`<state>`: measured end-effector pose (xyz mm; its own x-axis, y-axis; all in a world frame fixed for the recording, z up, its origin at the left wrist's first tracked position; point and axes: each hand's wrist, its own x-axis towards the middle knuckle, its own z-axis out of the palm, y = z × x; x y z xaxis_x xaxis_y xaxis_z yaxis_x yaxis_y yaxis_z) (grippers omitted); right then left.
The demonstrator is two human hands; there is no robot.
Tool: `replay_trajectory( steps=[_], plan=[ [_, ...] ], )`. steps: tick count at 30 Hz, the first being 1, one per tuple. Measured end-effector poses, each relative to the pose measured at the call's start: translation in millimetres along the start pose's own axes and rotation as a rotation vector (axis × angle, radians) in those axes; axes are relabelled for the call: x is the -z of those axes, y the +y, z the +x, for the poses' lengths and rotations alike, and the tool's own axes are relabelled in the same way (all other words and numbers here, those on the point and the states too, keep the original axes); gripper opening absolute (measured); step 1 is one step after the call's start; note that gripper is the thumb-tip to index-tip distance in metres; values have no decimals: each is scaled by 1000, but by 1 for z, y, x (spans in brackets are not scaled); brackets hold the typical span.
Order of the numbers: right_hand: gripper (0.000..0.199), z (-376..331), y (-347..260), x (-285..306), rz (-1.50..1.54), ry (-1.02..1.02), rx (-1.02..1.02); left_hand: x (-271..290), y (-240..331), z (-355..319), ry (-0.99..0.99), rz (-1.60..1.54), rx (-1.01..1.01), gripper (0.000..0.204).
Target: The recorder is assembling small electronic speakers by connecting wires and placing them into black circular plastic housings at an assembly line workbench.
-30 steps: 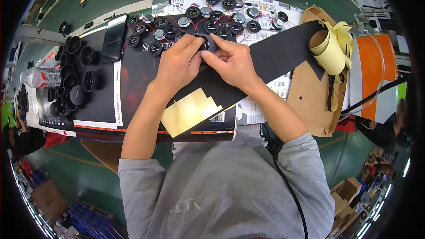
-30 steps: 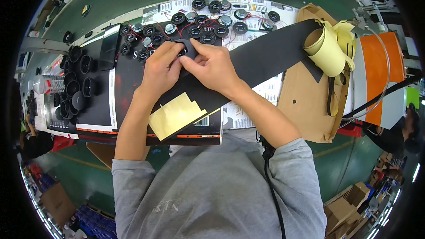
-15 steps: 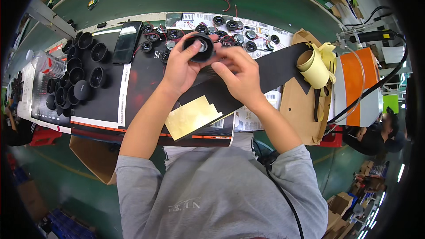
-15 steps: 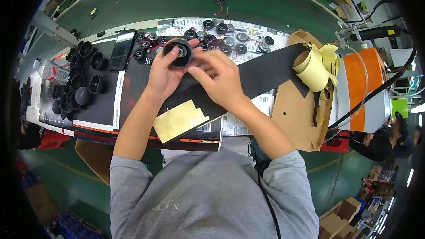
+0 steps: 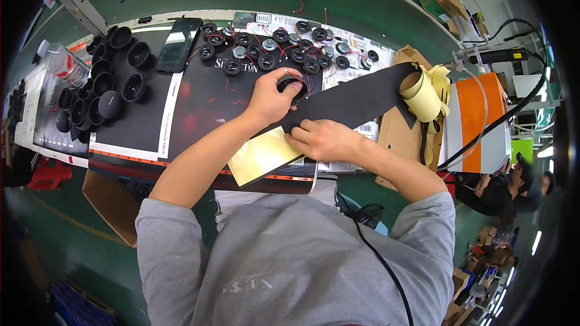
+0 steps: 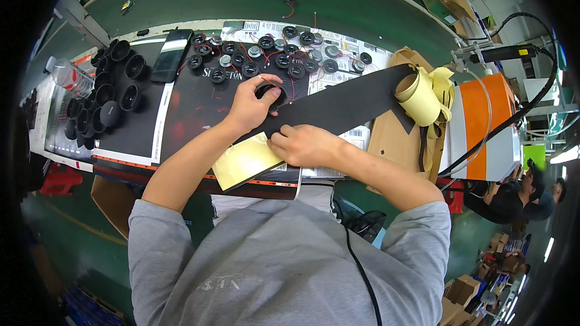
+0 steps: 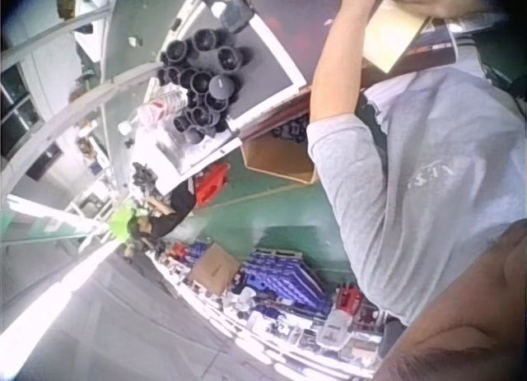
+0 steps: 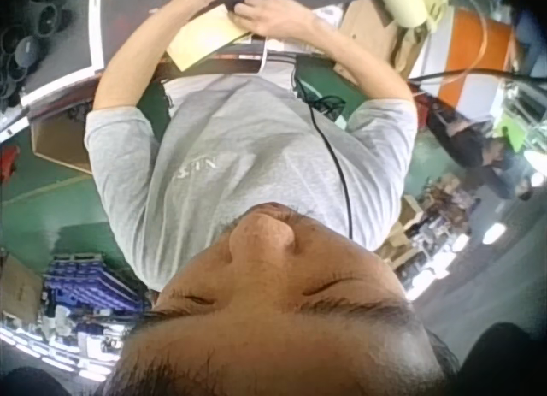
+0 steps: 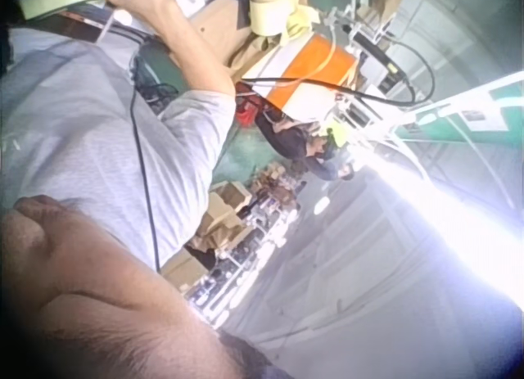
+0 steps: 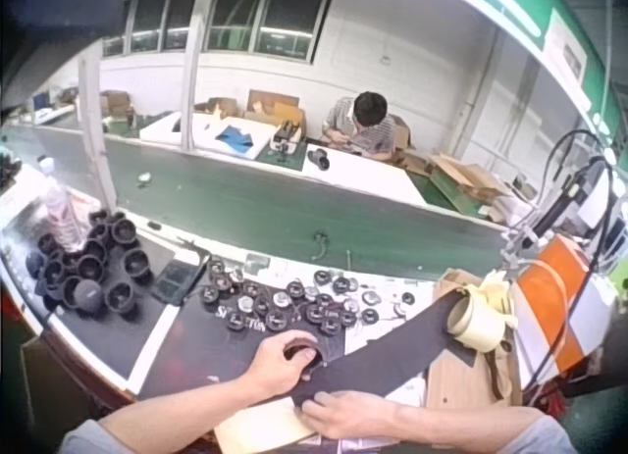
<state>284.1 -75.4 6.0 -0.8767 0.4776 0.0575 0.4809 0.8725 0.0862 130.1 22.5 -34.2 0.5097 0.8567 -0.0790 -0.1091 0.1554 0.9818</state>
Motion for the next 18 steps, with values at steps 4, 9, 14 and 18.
replay_trajectory(
  steps=[4, 9, 14, 18],
  plan=[
    [31, 1, -2, -1, -74, -36, 45, 0, 1, 0, -9, 7, 7, 15],
    [16, 3, 1, -3, -4, 32, 1, -3, 7, -4, 1, 150, -95, 14],
    [13, 19, 5, -3, 56, 70, -132, 0, -5, 3, 14, 178, -209, 17],
    [13, 22, 14, -3, 494, 458, -614, 3, -11, 8, 29, 64, -213, 24]
  ],
)
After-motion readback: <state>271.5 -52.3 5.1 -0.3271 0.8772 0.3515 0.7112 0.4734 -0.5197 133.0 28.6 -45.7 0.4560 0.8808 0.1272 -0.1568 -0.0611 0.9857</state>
